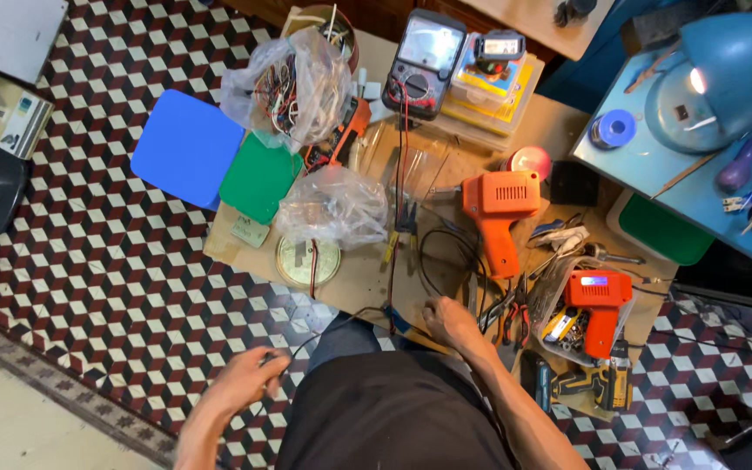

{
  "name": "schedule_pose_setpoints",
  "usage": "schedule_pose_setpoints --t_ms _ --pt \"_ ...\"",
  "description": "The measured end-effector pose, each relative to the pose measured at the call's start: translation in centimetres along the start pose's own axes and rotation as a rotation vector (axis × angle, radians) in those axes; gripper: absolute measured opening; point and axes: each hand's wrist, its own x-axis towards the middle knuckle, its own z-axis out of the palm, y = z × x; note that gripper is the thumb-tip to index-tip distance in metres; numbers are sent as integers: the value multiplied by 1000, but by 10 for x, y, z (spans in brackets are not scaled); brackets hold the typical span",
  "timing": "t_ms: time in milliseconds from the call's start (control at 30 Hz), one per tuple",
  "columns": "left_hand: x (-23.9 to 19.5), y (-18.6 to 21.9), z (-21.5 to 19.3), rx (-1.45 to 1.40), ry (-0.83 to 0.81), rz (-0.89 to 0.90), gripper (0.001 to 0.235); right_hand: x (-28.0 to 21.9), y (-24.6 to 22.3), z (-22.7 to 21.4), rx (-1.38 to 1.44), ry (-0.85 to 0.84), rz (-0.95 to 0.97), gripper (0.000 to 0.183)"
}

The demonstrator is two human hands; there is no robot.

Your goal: The person repairs an orange heat gun by drilling a hole in its casing, inserting a wire, and testing the device with a multimeter. They use a power drill, pliers, and a multimeter to complete the repair.

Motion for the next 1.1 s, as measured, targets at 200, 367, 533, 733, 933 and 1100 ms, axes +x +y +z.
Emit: schedule_pose_setpoints --t_ms 200,367,533,733,933,1100 --pt "-44 -51 -41 311 214 -297 40 52 30 51 102 83 -71 33" --pt "-63 25 -11 275 193 -135 36 81 0 102 -2 165 98 40" --pt "-14 74 20 468 305 261 42 86 -29 118 211 429 30 31" --pt "97 72 44 723 223 347 32 43 -77 42 953 225 -144 31" --pt "156 46 55 557 92 805 33 -23 -146 -62 1542 155 -210 33" --pt "194 35 110 931 1 1016 40 -58 -187 -99 1650 117 -177 38"
